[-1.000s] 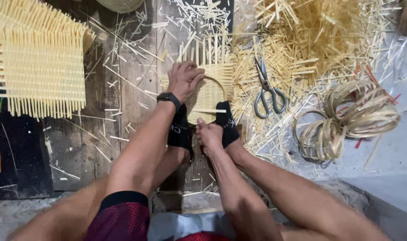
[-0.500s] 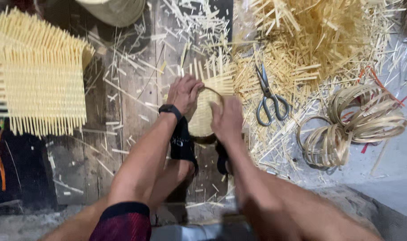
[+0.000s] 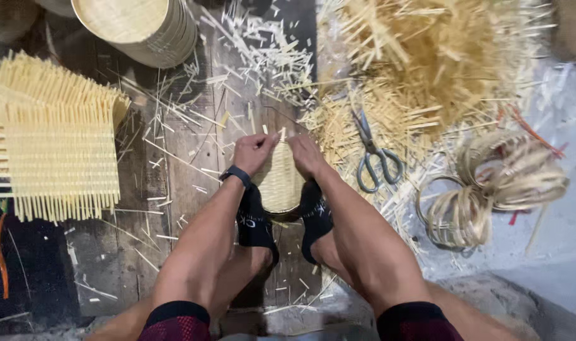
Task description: The person sits on the floor and repeatedly places a woven bamboo mat over a circular wooden mold. They use scissors to trim the excess bamboo strips around the edge of the mold, then remove the finished circular piece and stack it with others.
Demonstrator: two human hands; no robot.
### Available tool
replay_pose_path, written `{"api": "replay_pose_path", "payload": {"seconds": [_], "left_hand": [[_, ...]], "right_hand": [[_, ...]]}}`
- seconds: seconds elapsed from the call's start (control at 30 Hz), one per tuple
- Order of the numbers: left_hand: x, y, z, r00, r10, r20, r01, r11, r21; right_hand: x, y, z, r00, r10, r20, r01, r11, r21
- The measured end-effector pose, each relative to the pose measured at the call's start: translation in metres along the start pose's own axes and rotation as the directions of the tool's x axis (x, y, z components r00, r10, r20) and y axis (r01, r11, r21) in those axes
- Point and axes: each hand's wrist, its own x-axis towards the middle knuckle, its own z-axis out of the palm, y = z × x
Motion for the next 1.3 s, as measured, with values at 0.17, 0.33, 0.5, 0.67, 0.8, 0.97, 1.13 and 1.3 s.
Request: {"api": "replay_pose_path", "payload": {"seconds": [0.17,0.33,0.5,0.67,0.8,0.97,1.13,1.3], "left_hand": [[-0.022,0.033,-0.025,0.976,0.032,0.217,0.002,0.988,-0.154],[-0.067,0.077,-0.03,0.917,0.397,-0.033,-0.369,0.879,0.301],[-0.121,0.039,-0.016,0.729,0.661,0.181,-0.63,0.543,0.556],[-0.145,0.01,-0.022,0.884,0.467,-0.021,-0.414,0.803,0.429],[-0.089,0.035,-0.004,0.931,0.216,-0.295,-0.026,0.843,0.538],[-0.088,0.066,0.04,0.931,-0.067,-0.358,0.24,0.852,0.466],[-0.085,0.071,0.027,0.961,0.146,-0.233,0.002,0.843,0.537],[-0.081,0.079,0.022,0.964,0.22,0.149,-0.265,0.741,0.617]], "right_hand": [[-0.05,0.04,-0.086,0.967,-0.081,-0.241,0.085,0.996,0.003],[-0.16,-0.021,-0.293,0.925,0.372,0.076,-0.262,0.771,-0.581],[-0.201,0.043,-0.257,0.917,0.379,0.121,-0.252,0.788,-0.562],[-0.185,0.15,-0.127,0.965,0.094,-0.244,-0.181,0.914,-0.363],[-0.162,0.164,-0.094,0.891,0.295,-0.344,-0.367,0.915,-0.167],[-0.141,0.158,-0.108,0.873,0.484,-0.056,-0.487,0.864,-0.129],[-0.174,0.129,-0.117,0.913,0.407,-0.025,-0.395,0.899,0.189],[-0.199,0.056,-0.114,0.857,0.511,-0.061,-0.512,0.859,-0.001]]}}
